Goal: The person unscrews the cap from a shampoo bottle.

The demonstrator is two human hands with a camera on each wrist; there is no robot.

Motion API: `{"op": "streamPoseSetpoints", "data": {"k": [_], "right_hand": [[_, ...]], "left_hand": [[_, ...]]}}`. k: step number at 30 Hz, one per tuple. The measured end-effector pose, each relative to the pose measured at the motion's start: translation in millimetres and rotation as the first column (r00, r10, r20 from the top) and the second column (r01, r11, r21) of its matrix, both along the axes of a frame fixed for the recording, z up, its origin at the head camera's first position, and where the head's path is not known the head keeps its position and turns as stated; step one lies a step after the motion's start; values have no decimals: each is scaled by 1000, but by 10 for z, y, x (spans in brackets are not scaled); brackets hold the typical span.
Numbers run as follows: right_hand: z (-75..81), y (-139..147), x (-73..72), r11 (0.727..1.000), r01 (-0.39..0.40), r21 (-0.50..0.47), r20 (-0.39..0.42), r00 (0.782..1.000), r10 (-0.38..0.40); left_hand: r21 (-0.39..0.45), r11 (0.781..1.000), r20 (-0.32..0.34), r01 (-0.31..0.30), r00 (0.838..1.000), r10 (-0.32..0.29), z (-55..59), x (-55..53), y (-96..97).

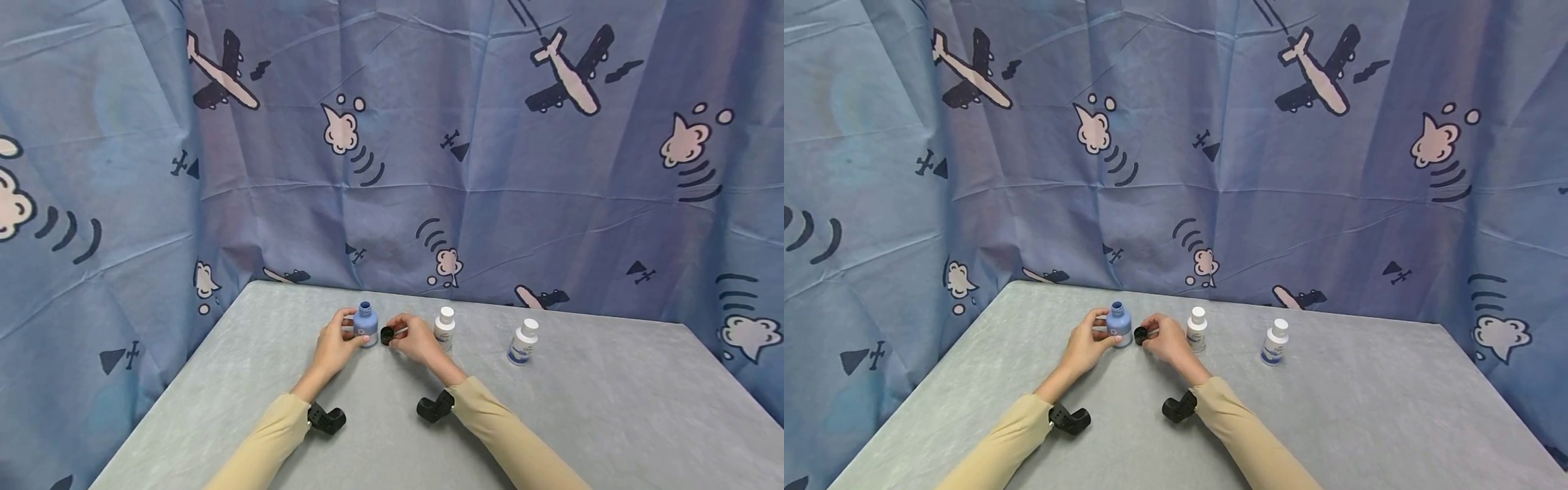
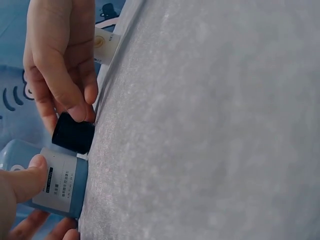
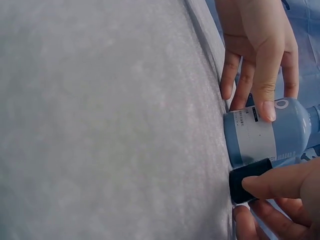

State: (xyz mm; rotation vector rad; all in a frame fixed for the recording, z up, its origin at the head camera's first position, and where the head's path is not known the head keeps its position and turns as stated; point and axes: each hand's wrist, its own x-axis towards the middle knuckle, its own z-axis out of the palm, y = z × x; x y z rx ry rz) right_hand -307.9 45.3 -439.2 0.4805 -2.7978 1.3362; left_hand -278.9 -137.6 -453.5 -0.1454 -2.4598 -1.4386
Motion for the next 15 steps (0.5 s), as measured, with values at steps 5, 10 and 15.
{"op": "streamPoseSetpoints", "data": {"k": [5,10,15], "right_hand": [[3,2,3,1000,11,0,8,1000,-11],[-9,6,-1,1000,9,-6,18,1000,-9],[-10,20,1,1000,7,13,29,1000,-7]], "left_hand": [[-5,1000,10,-2,1000,2,10,-1,4],[-1,1000,20,-20,1000,20,19,22,10],[-1,999,30,-44,999,44,32,44,43]]}}
